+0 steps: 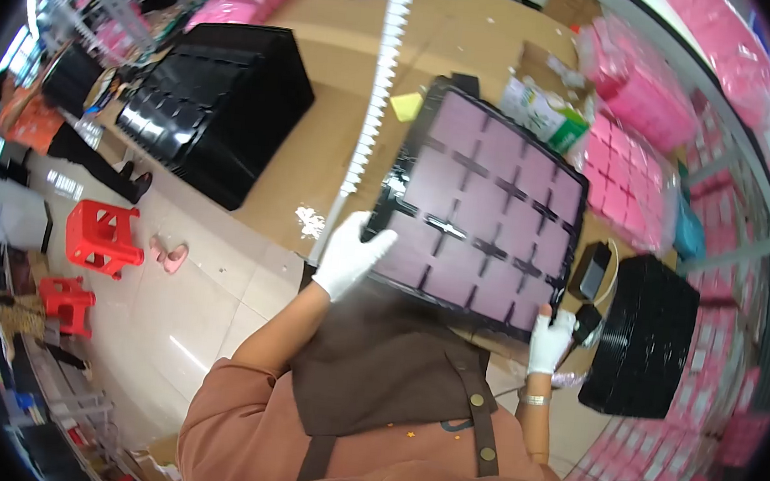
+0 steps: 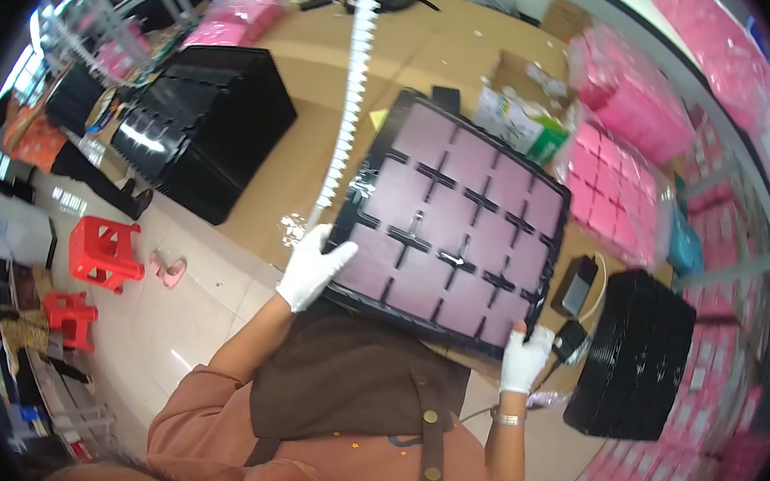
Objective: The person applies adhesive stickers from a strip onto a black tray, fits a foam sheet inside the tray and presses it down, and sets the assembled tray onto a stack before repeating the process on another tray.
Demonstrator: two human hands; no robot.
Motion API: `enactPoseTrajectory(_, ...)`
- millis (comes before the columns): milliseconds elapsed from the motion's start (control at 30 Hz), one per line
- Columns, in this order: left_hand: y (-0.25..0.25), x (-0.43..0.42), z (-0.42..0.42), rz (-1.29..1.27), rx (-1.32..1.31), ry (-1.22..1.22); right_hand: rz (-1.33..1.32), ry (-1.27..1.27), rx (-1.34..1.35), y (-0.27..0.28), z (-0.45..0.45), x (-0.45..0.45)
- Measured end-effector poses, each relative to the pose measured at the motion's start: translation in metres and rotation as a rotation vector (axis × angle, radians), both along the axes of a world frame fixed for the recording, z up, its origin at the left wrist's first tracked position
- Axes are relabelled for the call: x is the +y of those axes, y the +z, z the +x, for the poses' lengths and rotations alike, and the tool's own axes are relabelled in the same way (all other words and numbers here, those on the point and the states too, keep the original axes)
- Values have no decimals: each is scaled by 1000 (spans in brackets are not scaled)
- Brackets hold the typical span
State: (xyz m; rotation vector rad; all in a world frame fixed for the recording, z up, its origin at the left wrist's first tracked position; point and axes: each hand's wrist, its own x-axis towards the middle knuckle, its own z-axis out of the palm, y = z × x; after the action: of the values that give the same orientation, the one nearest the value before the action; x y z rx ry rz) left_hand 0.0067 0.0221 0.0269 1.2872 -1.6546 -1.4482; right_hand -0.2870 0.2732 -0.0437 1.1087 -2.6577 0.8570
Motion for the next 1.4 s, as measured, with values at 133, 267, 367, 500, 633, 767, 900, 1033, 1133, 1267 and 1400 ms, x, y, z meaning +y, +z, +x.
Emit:
enactPoseTrajectory(133, 80, 1, 46, -261, 31, 25, -299, 88, -152, 25, 1, 0)
enactPoseTrajectory(267, 153, 16, 166, -665, 327, 547, -433, 225, -152, 96, 34, -23)
enactPoseTrajectory(367, 200, 20, 206, -917, 503, 1062, -366, 224, -198, 73, 17, -37)
enactPoseTrajectory(500, 213, 6, 195, -1354, -323, 1004, -336, 354, -199, 76, 37, -68)
enactPoseTrajectory(633, 197, -66, 167, -1575, -630, 606, -294, 551, -194, 83, 52, -86)
enactPoseTrajectory(767, 129, -153, 184, -1617, -950, 492, -244, 626, -220, 87, 54, -93)
enactPoseTrajectory(900, 93, -180, 178, -1408, -1144, 364, -203, 640, -242, 86, 54, -100)
enactPoseTrajectory(1033, 76, -190, 178, -1291, -1092, 376, -153, 649, -265, 81, 54, -110)
enactPoseTrajectory(1133, 80, -189, 181, -1228, -1067, 384, -108, 629, -276, 81, 55, -119)
enactPoseTrajectory(1267, 86, -184, 189, -1090, -1111, 310, -104, 601, -273, 84, 51, -131)
enactPoseTrajectory(1400, 80, -162, 132, -1220, -824, 277, -148, 512, -322, 94, 48, -158)
